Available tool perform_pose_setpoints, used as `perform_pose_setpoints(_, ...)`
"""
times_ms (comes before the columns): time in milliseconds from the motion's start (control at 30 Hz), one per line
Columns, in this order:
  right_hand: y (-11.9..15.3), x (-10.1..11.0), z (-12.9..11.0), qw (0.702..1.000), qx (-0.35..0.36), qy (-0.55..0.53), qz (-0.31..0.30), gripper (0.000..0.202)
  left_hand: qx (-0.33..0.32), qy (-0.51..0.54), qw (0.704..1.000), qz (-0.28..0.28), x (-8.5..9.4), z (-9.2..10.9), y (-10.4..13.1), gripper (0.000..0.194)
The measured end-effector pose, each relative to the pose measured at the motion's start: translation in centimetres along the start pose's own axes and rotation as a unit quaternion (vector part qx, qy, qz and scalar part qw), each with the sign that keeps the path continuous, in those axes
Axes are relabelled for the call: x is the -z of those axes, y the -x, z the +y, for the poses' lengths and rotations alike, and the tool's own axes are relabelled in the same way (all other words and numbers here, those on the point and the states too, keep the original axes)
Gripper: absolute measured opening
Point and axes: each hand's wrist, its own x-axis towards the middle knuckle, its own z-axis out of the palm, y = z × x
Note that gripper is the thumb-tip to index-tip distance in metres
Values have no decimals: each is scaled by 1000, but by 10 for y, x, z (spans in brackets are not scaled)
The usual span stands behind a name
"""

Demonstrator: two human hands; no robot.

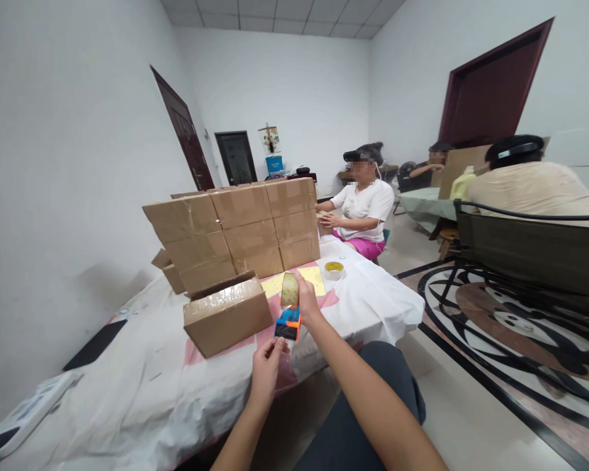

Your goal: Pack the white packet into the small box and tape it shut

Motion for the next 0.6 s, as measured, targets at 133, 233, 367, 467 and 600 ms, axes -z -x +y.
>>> perform_pose_setpoints(133,0,0,0,1000,-2,-4,2,51,-1,3,1000,0,-1,-1,0,60)
perform_pose_setpoints(233,-1,0,1,1000,-2,-4,8,51,1,7,1000,0,-1,-2,-1,60)
perform_pose_setpoints(367,-2,1,3,1000,2,-4,10,51,3,12,1000,-1,-1,-2,-1,60)
perform_pose_setpoints(467,-2,2,4,1000,1,-9,4,51,3,14,1000,-3,-1,-2,-1,60)
perform_pose_setpoints(600,-2,2,3,1000,-9,-14,8,50,6,14,1000,-5,-1,-2,-1,60)
